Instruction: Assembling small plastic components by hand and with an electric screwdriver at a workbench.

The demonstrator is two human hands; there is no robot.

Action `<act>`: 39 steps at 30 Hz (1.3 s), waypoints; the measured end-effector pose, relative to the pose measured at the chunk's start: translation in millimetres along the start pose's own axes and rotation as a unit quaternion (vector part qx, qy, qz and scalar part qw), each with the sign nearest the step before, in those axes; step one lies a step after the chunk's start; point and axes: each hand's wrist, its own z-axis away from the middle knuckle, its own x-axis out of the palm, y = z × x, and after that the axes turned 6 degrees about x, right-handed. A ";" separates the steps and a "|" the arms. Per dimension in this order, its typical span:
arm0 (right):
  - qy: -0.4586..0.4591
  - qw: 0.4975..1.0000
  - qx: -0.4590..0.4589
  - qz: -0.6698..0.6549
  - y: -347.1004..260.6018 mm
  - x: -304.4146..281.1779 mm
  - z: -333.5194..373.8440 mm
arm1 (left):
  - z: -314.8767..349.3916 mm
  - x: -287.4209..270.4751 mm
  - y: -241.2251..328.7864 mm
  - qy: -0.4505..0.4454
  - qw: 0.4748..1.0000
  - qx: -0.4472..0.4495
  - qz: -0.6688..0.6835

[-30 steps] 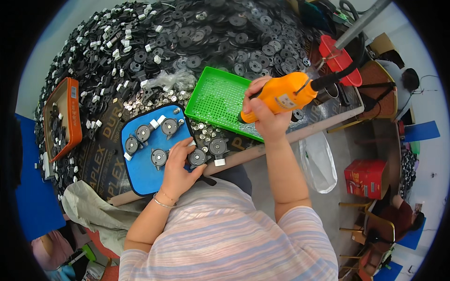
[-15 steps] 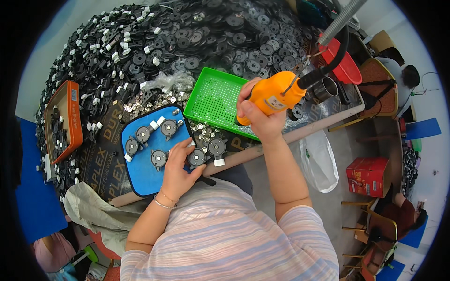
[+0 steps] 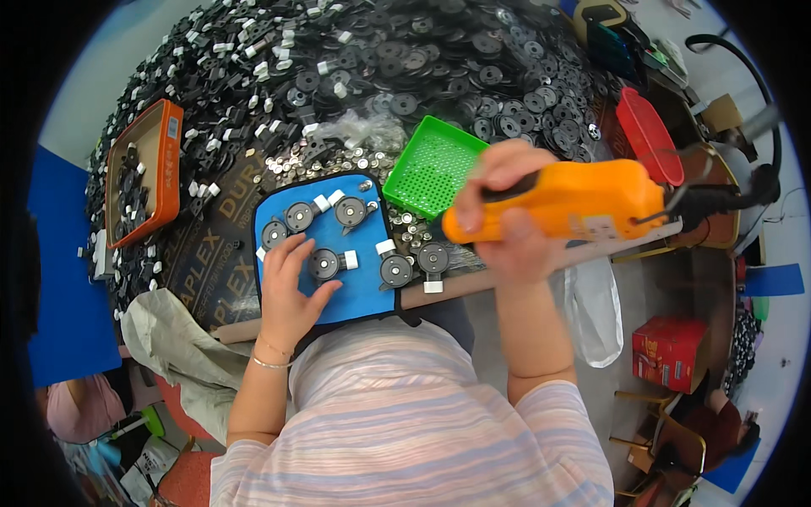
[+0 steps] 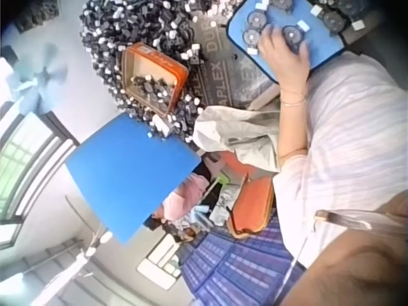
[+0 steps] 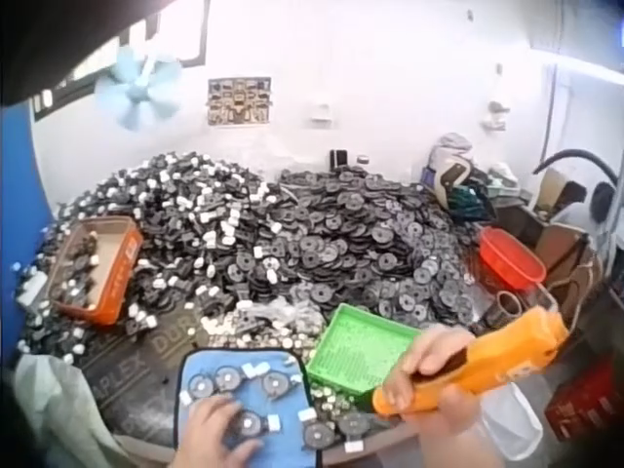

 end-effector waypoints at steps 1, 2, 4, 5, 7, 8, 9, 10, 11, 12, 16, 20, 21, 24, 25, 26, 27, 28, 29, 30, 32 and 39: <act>-0.019 1.000 0.020 -0.010 7.1 10.0 -1.5 | 1.4 2.1 -5.1 -0.004 1.000 0.000 0.019; -0.038 0.998 0.043 -0.027 15.0 21.8 -3.0 | 2.5 5.2 -10.0 -0.008 0.999 0.001 0.039; -0.059 0.996 0.063 -0.037 32.5 43.8 -2.3 | 3.8 12.1 -15.0 -0.003 0.999 0.004 0.047; -0.062 0.996 0.062 -0.031 41.6 52.3 -0.7 | 3.5 13.6 -13.6 -0.005 0.998 -0.011 0.067; -0.096 0.994 0.058 -0.011 52.7 60.1 -2.8 | 0.7 17.0 -8.8 -0.011 0.996 -0.022 0.089; -0.106 0.993 0.053 -0.005 57.8 64.4 -3.6 | 0.9 22.0 -10.0 -0.016 0.994 -0.020 0.107; -0.115 0.992 0.049 0.001 62.0 68.0 -4.0 | 0.1 26.7 -10.3 -0.021 0.992 -0.018 0.126; -0.115 0.992 0.059 -0.013 65.3 71.0 -4.2 | -0.7 30.1 -8.7 -0.024 0.990 -0.028 0.137; -0.117 0.991 0.061 -0.015 67.1 71.9 -4.7 | -2.1 32.9 -7.6 -0.022 0.990 -0.031 0.136; -0.124 0.990 0.069 -0.001 68.4 72.2 -5.2 | -3.4 35.3 -7.0 -0.021 0.988 -0.035 0.148; -0.127 0.988 0.087 0.025 74.0 72.9 -6.4 | -4.7 40.0 -11.4 -0.005 0.987 -0.017 0.162; -0.118 0.987 0.105 0.018 74.1 74.8 -8.5 | -5.6 39.9 -11.9 -0.003 0.986 -0.017 0.167; -0.125 0.987 0.094 0.020 75.8 75.7 -10.0 | -5.9 40.2 -12.0 -0.004 0.985 -0.016 0.172; -0.142 0.985 0.083 0.049 78.2 76.9 -10.9 | -9.0 38.9 -8.6 0.003 0.981 -0.023 0.191; -0.152 0.982 0.082 0.075 78.5 77.0 -10.9 | -9.8 38.5 -7.6 0.010 0.978 -0.030 0.205; -0.153 0.982 0.081 0.075 78.8 76.8 -10.4 | -9.9 39.6 -8.3 0.010 0.978 -0.030 0.205; -0.149 0.981 0.105 0.070 79.6 76.1 -9.4 | -9.7 41.7 -9.9 0.011 0.978 -0.025 0.205; -0.145 0.979 0.128 0.065 80.3 75.6 -8.5 | -9.5 43.0 -10.7 0.013 0.978 -0.019 0.205; -0.145 0.979 0.127 0.066 81.4 75.8 -8.0 | -9.8 43.7 -10.2 0.013 0.979 -0.018 0.205; -0.134 0.983 0.122 0.043 82.9 76.9 -7.8 | -10.2 44.4 -9.1 0.025 0.975 -0.021 0.218; -0.122 0.986 0.115 0.022 81.5 77.4 -9.4 | -10.9 44.3 -7.9 0.037 0.972 -0.021 0.231; -0.111 0.992 0.043 -0.040 33.4 51.9 -35.4 | -8.0 42.6 -8.7 0.013 0.981 -0.030 0.190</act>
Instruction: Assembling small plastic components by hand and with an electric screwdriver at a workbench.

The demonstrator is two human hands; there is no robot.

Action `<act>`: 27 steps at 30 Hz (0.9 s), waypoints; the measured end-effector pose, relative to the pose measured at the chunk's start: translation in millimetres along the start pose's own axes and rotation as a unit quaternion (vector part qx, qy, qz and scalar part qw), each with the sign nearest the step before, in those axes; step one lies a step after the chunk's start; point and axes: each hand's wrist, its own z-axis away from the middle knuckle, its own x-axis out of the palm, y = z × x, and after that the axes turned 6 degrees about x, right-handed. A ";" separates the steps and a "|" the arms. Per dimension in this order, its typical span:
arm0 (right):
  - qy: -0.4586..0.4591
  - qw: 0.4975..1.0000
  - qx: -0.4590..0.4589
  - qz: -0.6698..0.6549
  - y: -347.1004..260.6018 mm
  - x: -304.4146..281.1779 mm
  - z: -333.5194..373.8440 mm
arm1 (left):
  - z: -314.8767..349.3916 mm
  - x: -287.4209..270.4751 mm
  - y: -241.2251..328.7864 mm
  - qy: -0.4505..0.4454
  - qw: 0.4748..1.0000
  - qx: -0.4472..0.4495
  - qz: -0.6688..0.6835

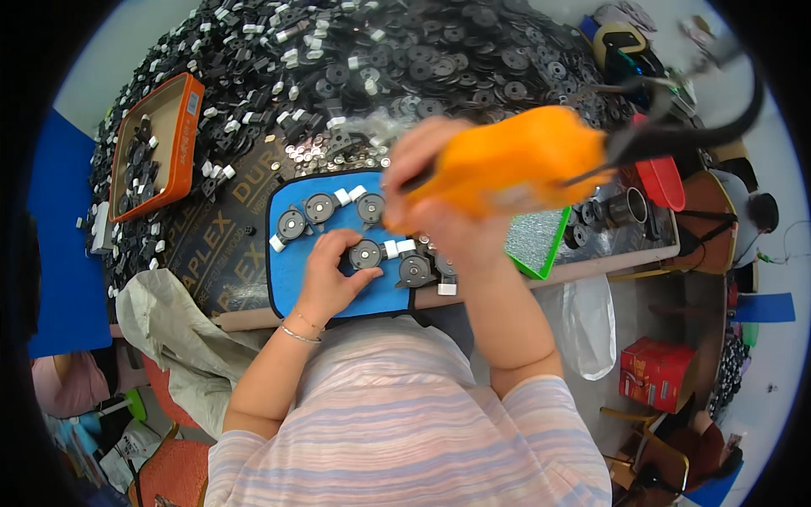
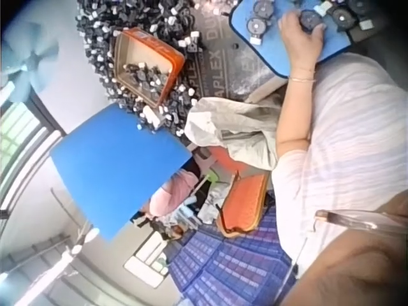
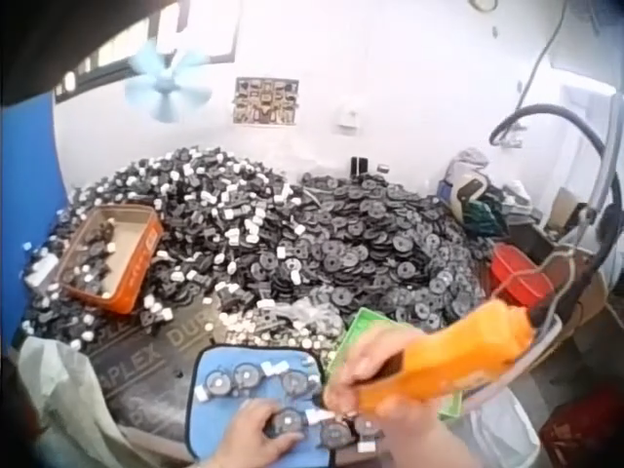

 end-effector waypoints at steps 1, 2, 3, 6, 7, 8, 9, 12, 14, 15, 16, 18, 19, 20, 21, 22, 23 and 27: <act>0.021 0.999 -0.033 0.014 -5.6 -15.4 0.8 | 1.4 -0.4 0.5 0.008 1.000 0.000 -0.001; 0.059 0.996 -0.049 0.043 -12.3 -28.5 4.3 | 1.2 -1.3 0.9 -0.002 1.000 -0.004 -0.004; 0.126 0.986 -0.047 0.103 -14.1 -43.1 9.5 | 0.6 -1.3 0.6 -0.004 1.000 0.003 -0.001; 0.270 0.944 -0.032 0.189 -4.4 -74.2 24.4 | 0.2 1.4 -0.9 -0.014 1.000 -0.003 -0.008; 0.288 0.941 -0.029 0.176 0.6 -79.3 26.6 | 0.6 1.6 -1.1 -0.008 1.000 0.000 -0.015; 0.291 0.940 -0.030 0.177 3.3 -79.7 28.5 | 0.7 1.8 -1.4 -0.003 1.000 0.002 -0.022; 0.284 0.944 -0.034 0.164 6.3 -79.0 29.7 | 0.7 1.5 -0.8 -0.005 1.000 0.004 -0.022; 0.276 0.948 -0.046 0.151 13.2 -79.6 28.9 | 0.3 0.3 1.4 -0.009 1.000 -0.005 -0.024; 0.285 0.940 -0.058 0.179 17.6 -84.0 26.9 | 0.3 0.3 1.6 -0.010 1.000 -0.009 -0.024; 0.285 0.940 -0.059 0.178 19.0 -86.8 26.2 | -0.2 0.4 1.4 -0.010 1.000 -0.009 -0.026; 0.287 0.939 -0.061 0.179 19.9 -89.9 25.9 | -0.5 0.6 1.1 -0.010 1.000 -0.002 -0.029; 0.287 0.939 -0.062 0.178 21.6 -94.5 25.5 | -0.2 0.5 1.5 -0.010 0.999 0.002 -0.033; 0.285 0.941 -0.064 0.171 22.5 -96.5 25.3 | -0.1 0.6 1.7 -0.008 0.999 0.005 -0.034; 0.283 0.943 -0.067 0.165 23.2 -97.3 25.2 | 0.1 0.5 1.9 -0.006 0.999 0.007 -0.036; 0.283 0.943 -0.066 0.164 23.7 -97.2 25.0 | 0.2 0.4 2.0 -0.006 0.999 0.006 -0.037; 0.278 0.943 -0.063 0.169 23.9 -96.6 24.5 | 0.2 0.3 2.1 -0.006 0.999 0.006 -0.038; 0.274 0.944 -0.061 0.174 24.0 -96.1 24.1 | -0.1 0.1 2.3 -0.007 0.999 0.006 -0.039; 0.280 0.943 -0.058 0.169 25.6 -97.2 22.4 | -0.5 0.2 2.6 -0.007 0.999 0.003 -0.038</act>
